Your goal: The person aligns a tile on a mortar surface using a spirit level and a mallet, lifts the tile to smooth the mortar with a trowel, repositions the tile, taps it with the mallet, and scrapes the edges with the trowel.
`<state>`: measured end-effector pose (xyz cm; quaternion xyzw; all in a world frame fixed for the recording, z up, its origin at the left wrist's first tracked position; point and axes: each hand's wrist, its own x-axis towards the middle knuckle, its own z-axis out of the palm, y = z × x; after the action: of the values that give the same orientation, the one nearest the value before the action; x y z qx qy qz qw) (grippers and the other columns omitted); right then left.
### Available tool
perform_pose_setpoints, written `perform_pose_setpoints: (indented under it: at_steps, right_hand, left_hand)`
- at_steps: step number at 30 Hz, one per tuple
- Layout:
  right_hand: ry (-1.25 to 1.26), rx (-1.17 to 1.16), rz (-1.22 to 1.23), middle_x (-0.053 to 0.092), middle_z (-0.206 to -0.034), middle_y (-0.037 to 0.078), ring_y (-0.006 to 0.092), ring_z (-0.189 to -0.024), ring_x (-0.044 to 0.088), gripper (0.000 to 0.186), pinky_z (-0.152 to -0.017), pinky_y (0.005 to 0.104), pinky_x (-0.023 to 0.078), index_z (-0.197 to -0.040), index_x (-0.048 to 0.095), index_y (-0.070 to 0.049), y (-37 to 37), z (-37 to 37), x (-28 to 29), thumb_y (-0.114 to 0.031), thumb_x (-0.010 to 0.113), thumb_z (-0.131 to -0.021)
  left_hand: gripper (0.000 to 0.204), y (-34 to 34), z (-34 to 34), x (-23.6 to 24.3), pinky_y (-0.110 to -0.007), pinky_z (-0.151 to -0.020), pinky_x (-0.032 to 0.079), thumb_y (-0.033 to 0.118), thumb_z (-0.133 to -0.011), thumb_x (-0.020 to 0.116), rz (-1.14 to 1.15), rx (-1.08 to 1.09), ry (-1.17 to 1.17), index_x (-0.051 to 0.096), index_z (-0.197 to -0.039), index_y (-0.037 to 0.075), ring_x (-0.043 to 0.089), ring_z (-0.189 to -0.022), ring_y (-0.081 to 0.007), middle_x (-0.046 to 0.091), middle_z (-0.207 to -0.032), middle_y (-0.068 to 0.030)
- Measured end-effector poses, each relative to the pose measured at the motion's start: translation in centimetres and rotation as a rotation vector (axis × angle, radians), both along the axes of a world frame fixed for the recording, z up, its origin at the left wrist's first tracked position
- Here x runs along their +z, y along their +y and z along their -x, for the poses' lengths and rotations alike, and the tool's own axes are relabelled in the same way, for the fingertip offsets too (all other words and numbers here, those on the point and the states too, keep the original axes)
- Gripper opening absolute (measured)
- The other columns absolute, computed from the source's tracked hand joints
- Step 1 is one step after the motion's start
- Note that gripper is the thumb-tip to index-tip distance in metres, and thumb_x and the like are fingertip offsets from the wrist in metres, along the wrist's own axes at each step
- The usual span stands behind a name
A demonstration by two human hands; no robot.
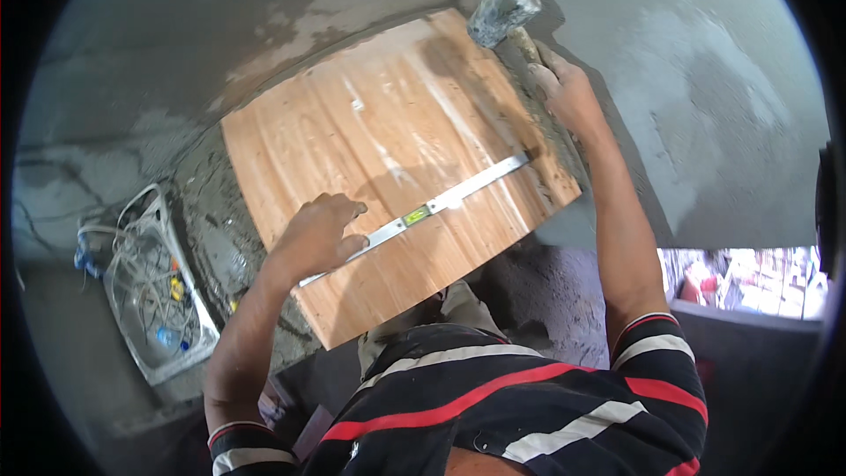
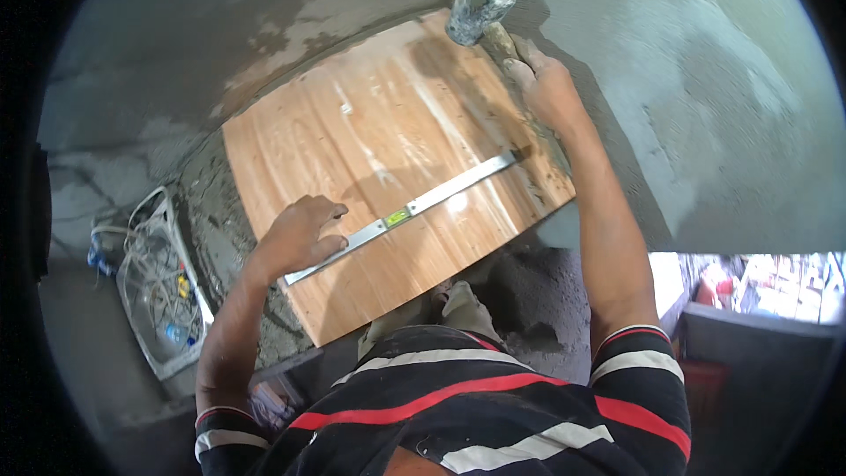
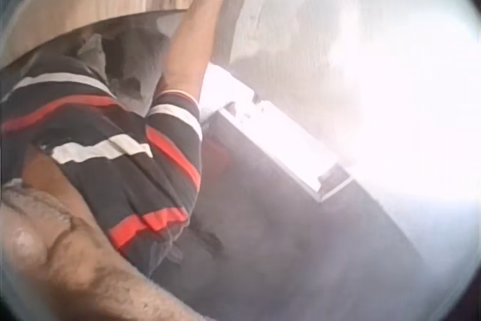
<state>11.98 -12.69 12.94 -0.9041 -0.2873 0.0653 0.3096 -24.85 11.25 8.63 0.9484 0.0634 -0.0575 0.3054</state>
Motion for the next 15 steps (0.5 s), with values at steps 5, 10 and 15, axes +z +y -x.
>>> perform_pose_setpoints:
  at_steps: [5,10,15]
  right_hand:
    - [0.102,-0.154,-0.281,0.053,-0.068,-0.001,0.0074,-0.053,0.046,0.049,-0.050,0.0272,0.040,-0.151,0.058,-0.009,-6.8,6.9,5.6,-0.024,0.060,-0.104]
    - [0.082,-0.249,-0.373,0.056,-0.075,-0.001,0.0073,-0.062,0.052,0.044,-0.055,0.0267,0.043,-0.142,0.063,-0.003,-15.3,11.5,5.6,-0.018,0.063,-0.101]
    - [0.081,-0.371,-0.368,0.055,-0.074,-0.001,0.0060,-0.062,0.050,0.045,-0.056,0.0256,0.042,-0.142,0.061,0.000,-20.8,16.0,3.7,-0.016,0.061,-0.101]
  left_hand:
    - [0.041,-1.9,-1.3,-0.7,-0.048,-0.099,0.052,0.026,-0.086,0.070,-0.103,-0.060,0.146,0.071,-0.118,0.000,0.066,-0.110,-0.0389,0.070,-0.110,-0.0214]
    - [0.025,-3.8,-3.0,-0.6,-0.047,-0.093,0.055,0.014,-0.083,0.067,-0.188,-0.126,0.226,0.074,-0.101,-0.001,0.069,-0.102,-0.0388,0.070,-0.106,-0.0213]
    - [0.016,-3.4,-3.8,-2.4,-0.048,-0.083,0.056,0.013,-0.080,0.068,-0.385,-0.175,0.068,0.071,-0.092,0.003,0.067,-0.094,-0.0395,0.067,-0.095,-0.0189]
